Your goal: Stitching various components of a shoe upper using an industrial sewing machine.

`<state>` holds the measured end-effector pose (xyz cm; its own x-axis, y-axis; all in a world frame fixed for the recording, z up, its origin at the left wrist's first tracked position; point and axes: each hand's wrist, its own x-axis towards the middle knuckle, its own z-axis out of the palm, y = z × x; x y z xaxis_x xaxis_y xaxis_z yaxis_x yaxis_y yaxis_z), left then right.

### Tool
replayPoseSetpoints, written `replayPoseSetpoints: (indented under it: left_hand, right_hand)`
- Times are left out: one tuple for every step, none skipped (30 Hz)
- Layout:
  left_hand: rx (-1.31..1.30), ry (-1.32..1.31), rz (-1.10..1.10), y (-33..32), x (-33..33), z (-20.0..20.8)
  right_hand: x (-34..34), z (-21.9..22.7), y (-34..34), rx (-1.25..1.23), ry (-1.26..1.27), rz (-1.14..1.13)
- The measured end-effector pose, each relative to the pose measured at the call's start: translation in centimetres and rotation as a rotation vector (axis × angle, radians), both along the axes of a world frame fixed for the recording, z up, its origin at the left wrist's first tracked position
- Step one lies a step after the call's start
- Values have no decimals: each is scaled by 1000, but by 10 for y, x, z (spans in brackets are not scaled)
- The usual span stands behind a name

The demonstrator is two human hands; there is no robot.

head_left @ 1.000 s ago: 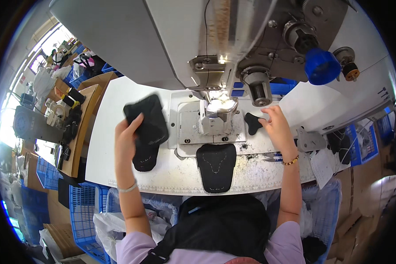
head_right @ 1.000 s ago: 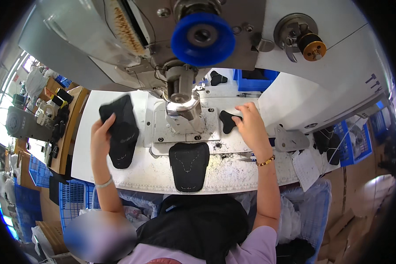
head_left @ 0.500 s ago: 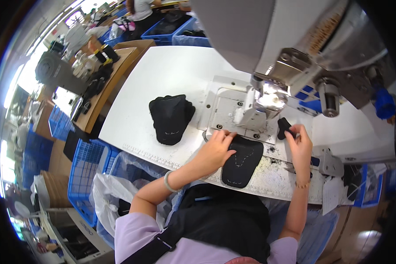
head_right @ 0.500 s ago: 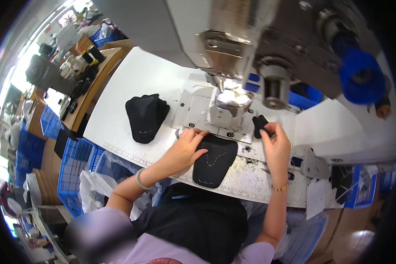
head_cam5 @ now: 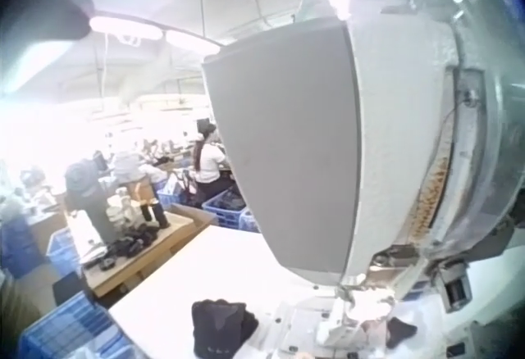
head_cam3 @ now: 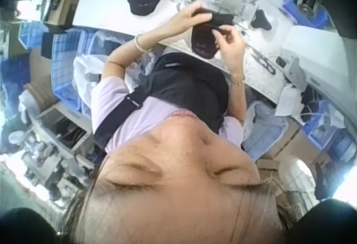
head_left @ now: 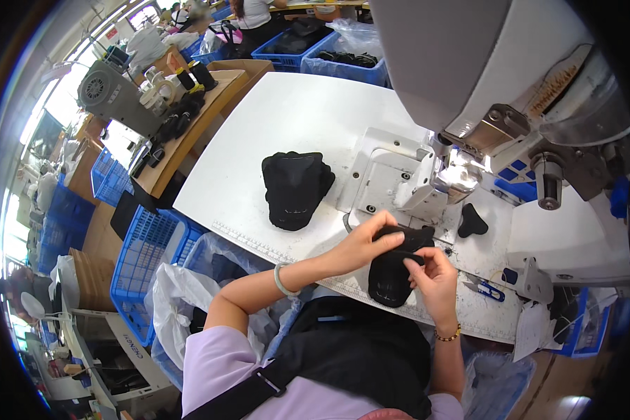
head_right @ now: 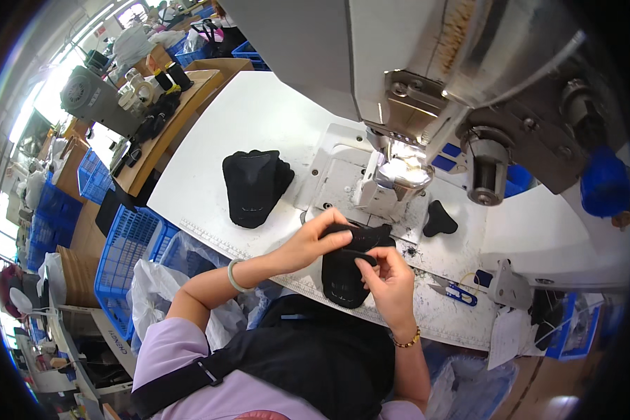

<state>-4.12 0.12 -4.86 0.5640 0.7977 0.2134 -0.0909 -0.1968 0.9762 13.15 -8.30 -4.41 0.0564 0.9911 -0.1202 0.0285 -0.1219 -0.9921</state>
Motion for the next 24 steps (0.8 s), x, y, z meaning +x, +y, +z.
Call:
replayPoseSetpoints:
  left_hand:
    - [-436,-151,-80,1,4,12]
    - [-515,-287,-81,1,10,19]
    - [-612,-395,-136,4,8,26]
    - [-599,-436,-124,1,13,42]
    - [-583,-477,-115,-2,18,58]
    - [-463,-406,-114,-2,21,63]
    - [-354,-288,-108,0,20,59]
    - [-353,-274,-85,1,20,58]
    - [-352,-259,-61,1,22,59]
    - [-345,-260,-75,0,24,60]
    - [-368,-295,-77,-1,26,62]
    - [-392,-329,-77,-1,27,63]
    - [-388,-330,-83,-2,28,63]
    - [-356,-293,-48,-2,28,61]
    - [-326,-256,-12,-1,29,60]
    - [-325,-257,-14,-1,29,60]
    - [-301,-256,-8,-1,30,61]
    - [-277,-255,-2,-1,30,61]
    - [-278,-255,-2,0,30,62]
    - [-260,-224,2,0,28,64]
    - [-242,-193,5,0,27,65]
    - [-243,-193,3,1,27,65]
    - [-225,-175,13,1,27,65]
    - [-208,-156,22,1,27,66]
  right_hand:
    - [-3,12,3,111,-2,-83]
    - [-6,23,6,223,-7,-163]
    - [-6,33,9,289,-32,-192]
    - [-9,39,14,372,-26,-235]
    - [-11,45,18,460,-23,-279]
    - [-11,48,20,489,-31,-300]
    - [-13,52,22,512,0,-305]
    - [-13,54,24,531,13,-310]
    - [-13,56,25,551,27,-312]
    - [-13,58,25,559,21,-324]
    - [-13,59,25,559,65,-323]
    - [-12,60,25,557,110,-321]
    - [-12,61,25,563,108,-325]
    - [-11,61,26,560,128,-320]
    - [-11,62,26,556,149,-313]
    - [-11,62,27,557,148,-315]
    - [-12,63,27,541,154,-319]
    - [-12,64,28,524,160,-322]
    - [-11,65,29,523,160,-322]
    - [-10,66,29,515,149,-314]
    - [-9,66,30,507,138,-306]
    - [-8,66,31,507,137,-308]
    - [-7,66,32,490,183,-289]
    - [-6,66,32,472,229,-271]
